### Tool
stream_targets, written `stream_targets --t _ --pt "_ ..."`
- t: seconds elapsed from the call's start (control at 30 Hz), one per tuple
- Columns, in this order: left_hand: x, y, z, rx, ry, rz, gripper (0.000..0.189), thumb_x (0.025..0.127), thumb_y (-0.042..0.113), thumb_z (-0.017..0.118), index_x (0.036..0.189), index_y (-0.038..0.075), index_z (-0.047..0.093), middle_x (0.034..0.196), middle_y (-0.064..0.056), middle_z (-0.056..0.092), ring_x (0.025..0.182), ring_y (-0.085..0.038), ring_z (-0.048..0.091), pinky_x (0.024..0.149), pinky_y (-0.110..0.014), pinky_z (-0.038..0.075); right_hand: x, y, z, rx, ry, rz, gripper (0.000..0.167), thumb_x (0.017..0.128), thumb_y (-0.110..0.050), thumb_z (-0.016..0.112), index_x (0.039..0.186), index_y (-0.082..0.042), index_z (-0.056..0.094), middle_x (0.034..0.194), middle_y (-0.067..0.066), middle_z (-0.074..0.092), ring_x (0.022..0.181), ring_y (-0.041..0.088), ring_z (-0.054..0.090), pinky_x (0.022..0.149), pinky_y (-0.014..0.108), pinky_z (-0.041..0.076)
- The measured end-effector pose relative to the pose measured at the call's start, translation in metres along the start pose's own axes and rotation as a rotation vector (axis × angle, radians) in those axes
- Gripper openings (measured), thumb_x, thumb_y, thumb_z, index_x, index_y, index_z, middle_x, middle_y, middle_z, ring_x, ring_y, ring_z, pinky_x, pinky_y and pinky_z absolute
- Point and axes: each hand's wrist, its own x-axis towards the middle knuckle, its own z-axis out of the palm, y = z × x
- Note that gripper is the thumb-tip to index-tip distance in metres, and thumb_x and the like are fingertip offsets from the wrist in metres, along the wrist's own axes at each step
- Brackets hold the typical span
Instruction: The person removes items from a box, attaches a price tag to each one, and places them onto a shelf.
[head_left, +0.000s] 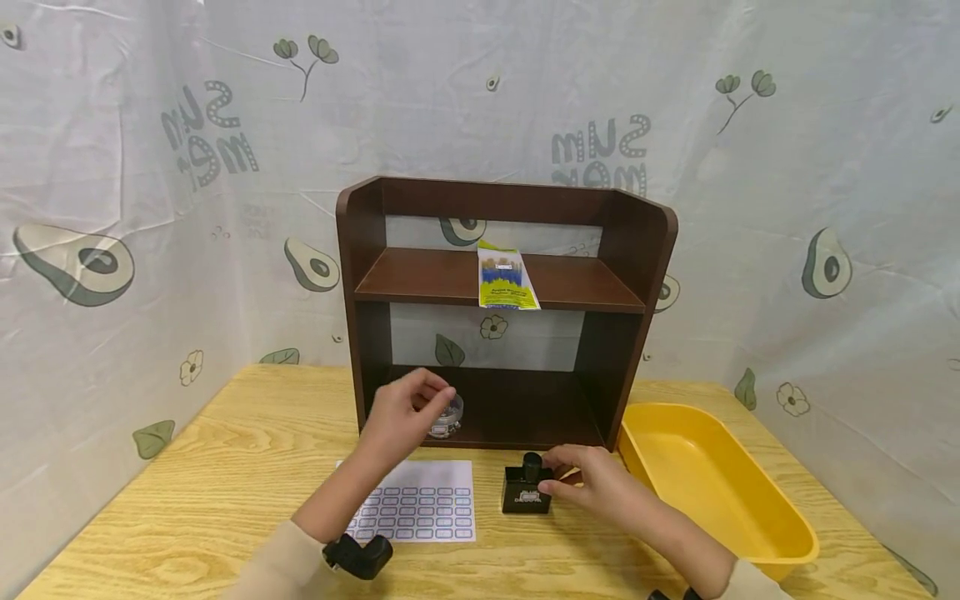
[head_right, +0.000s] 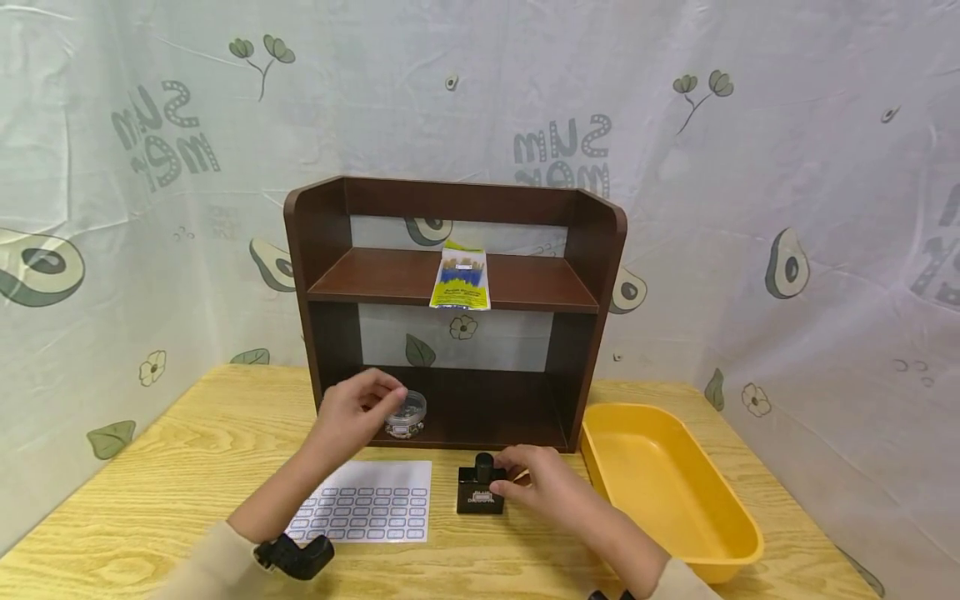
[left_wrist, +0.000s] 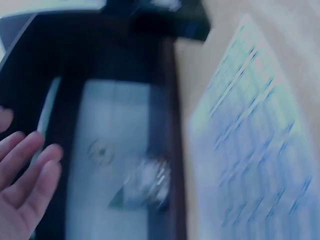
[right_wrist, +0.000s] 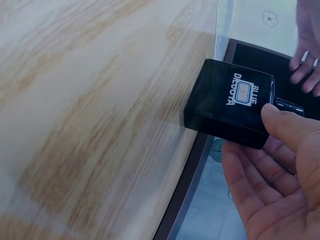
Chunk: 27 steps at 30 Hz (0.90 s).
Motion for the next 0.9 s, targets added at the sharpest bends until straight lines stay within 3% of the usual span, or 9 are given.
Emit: stream_targets --t 0.2,0.3,0.4,0.53,0.77,0.83,0.9 --pt "0.013 -0.011 -0.04 0.084 0.358 0.017 0.012 0.096 0.011 0.075 0.101 0.002 0.069 0.082 -0.012 0.068 0.074 -0.019 0.059 0.066 -0.013 0.045 -0.001 0.001 0.001 0.007 0.003 0.003 0.033 0.096 -0.025 0.076 0.12 -0.001 0.072 0.115 0.013 0.077 0.096 0.022 0.074 0.083 0.034 0.064" --pt "0.017 -0.021 -0.052 0.118 0.467 0.018 0.018 0.096 0.01 0.075 0.106 -0.002 0.065 0.087 -0.017 0.061 0.077 -0.025 0.056 0.069 -0.012 0.039 -0.001 0.001 0.001 0.015 -0.001 0.007 0.034 0.096 -0.025 0.076 0.12 -0.002 0.072 0.116 0.013 0.077 0.097 0.022 0.074 0.083 0.034 0.064" --pt "0.022 -0.036 -0.059 0.13 0.528 0.001 0.028 0.095 0.012 0.075 0.114 -0.004 0.061 0.098 -0.02 0.058 0.083 -0.033 0.056 0.076 -0.02 0.04 -0.002 0.001 0.001 0.02 -0.002 0.012 0.033 0.097 -0.026 0.075 0.12 -0.003 0.072 0.116 0.013 0.076 0.098 0.023 0.073 0.083 0.034 0.064" --pt "0.025 -0.045 -0.063 0.116 0.533 -0.055 0.038 0.096 0.013 0.075 0.124 -0.005 0.057 0.112 -0.024 0.059 0.092 -0.041 0.058 0.08 -0.032 0.041 -0.001 0.001 0.001 0.018 -0.003 0.014 0.034 0.097 -0.027 0.075 0.121 -0.003 0.072 0.117 0.012 0.076 0.1 0.024 0.073 0.084 0.035 0.064" --pt "0.029 -0.05 -0.068 0.072 0.427 -0.132 0.042 0.098 0.013 0.073 0.135 -0.002 0.061 0.127 -0.025 0.07 0.111 -0.04 0.072 0.089 -0.038 0.062 -0.002 0.002 0.002 0.03 0.007 0.007 0.032 0.097 -0.026 0.075 0.119 -0.004 0.071 0.117 0.013 0.076 0.1 0.024 0.073 0.082 0.032 0.064" --pt "0.031 -0.051 -0.067 0.053 0.407 -0.131 0.041 0.098 0.013 0.072 0.135 0.0 0.063 0.127 -0.024 0.072 0.113 -0.04 0.073 0.088 -0.032 0.063 -0.002 0.002 0.003 0.034 0.006 0.007 0.032 0.097 -0.026 0.076 0.12 -0.004 0.071 0.117 0.013 0.075 0.101 0.025 0.072 0.082 0.032 0.064" --pt "0.032 -0.053 -0.068 0.049 0.394 -0.127 0.039 0.098 0.013 0.072 0.135 0.001 0.065 0.126 -0.024 0.073 0.114 -0.04 0.073 0.084 -0.017 0.058 -0.003 0.003 0.004 0.037 0.004 0.009 0.033 0.097 -0.026 0.076 0.12 -0.004 0.07 0.119 0.013 0.075 0.102 0.026 0.072 0.082 0.033 0.064"
